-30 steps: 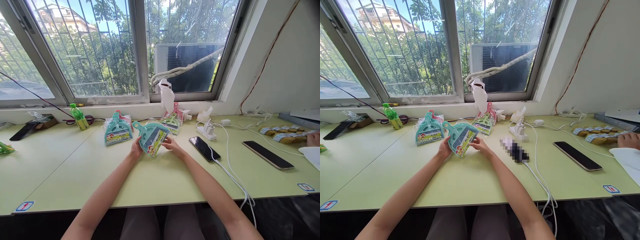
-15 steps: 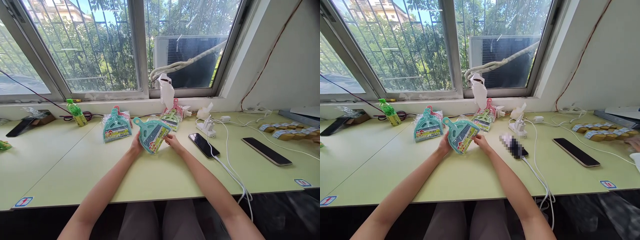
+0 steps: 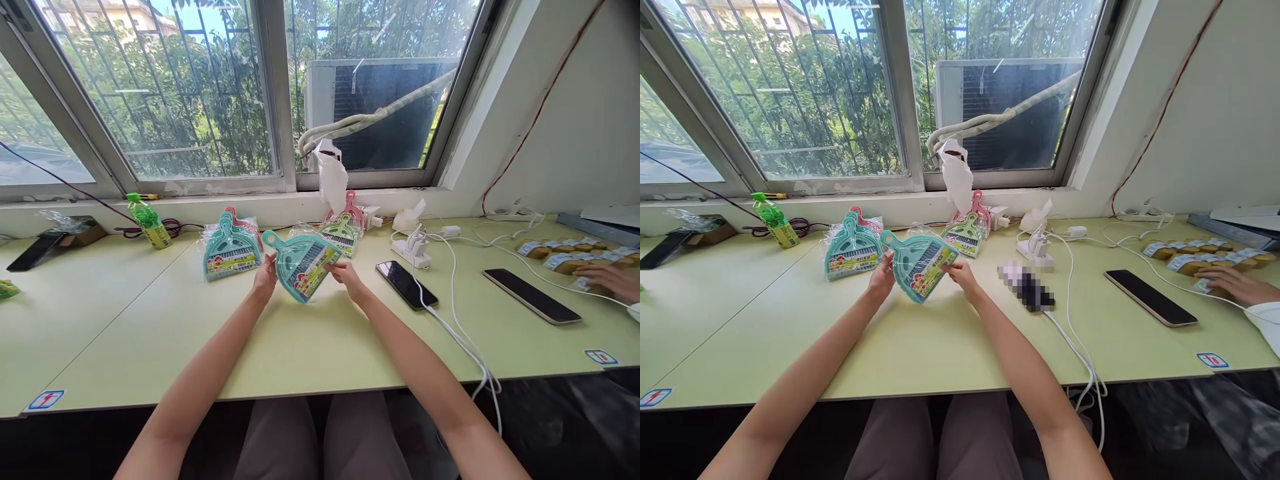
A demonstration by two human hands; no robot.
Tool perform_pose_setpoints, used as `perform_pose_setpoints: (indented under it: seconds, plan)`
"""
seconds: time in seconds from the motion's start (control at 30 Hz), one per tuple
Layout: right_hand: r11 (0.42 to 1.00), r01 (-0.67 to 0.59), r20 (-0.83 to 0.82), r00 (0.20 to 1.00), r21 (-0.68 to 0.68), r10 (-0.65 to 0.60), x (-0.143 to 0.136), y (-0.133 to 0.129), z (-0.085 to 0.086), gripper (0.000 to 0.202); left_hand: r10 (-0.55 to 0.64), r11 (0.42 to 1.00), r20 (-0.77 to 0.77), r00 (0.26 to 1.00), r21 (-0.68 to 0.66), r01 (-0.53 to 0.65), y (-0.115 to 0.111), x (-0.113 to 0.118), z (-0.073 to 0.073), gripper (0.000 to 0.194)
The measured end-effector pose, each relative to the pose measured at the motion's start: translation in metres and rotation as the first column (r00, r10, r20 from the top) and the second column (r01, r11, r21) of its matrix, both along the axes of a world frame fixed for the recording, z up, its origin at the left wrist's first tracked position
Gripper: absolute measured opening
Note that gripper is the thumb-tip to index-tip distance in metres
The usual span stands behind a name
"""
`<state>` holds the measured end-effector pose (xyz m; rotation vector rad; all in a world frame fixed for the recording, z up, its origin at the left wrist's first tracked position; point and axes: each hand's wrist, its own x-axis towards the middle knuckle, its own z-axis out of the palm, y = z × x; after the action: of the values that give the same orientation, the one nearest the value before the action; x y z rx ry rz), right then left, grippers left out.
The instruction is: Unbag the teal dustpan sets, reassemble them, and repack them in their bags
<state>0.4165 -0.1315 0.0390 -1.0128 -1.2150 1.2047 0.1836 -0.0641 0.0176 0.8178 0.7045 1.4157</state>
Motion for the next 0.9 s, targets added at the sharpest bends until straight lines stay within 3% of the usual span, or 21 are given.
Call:
perform_pose_setpoints:
  seconds: [0.23,0.43,0.53,0.63,0.73,0.9]
  plan:
    - [0.999,-0.021,-0.044,0.999,-0.040,0.019,0.004,-0.001,-0.001,0.051,0.031,0.999,-0.056,0.998,-0.026,-0.033,0.002,-0.010,0.004,0.041]
    - [0.998,0.019,-0.118,0.993,-0.058,-0.026,0.005,0.001,-0.004,0.054,-0.195,0.979,-0.213,0.957,0.019,0.203,-0.010,-0.009,0.010,0.065]
    - [0.996,0.058,-0.183,0.981,-0.061,-0.069,0.003,0.001,-0.006,0.055,-0.330,0.929,-0.421,0.845,0.012,0.369,-0.027,0.003,0.010,0.062]
    - [0.992,0.113,-0.245,0.961,-0.061,-0.125,0.001,0.002,-0.007,0.054,-0.360,0.887,-0.592,0.721,0.021,0.461,-0.044,0.015,0.012,0.053]
    - [0.986,0.149,-0.253,0.954,-0.070,-0.162,-0.001,0.001,-0.007,0.052,-0.390,0.849,-0.657,0.645,0.013,0.527,-0.051,0.017,0.018,0.040]
    - [0.981,0.181,-0.237,0.952,-0.071,-0.193,-0.003,-0.001,-0.005,0.051,-0.469,0.732,-0.716,0.517,0.012,0.681,-0.051,0.011,0.023,0.034]
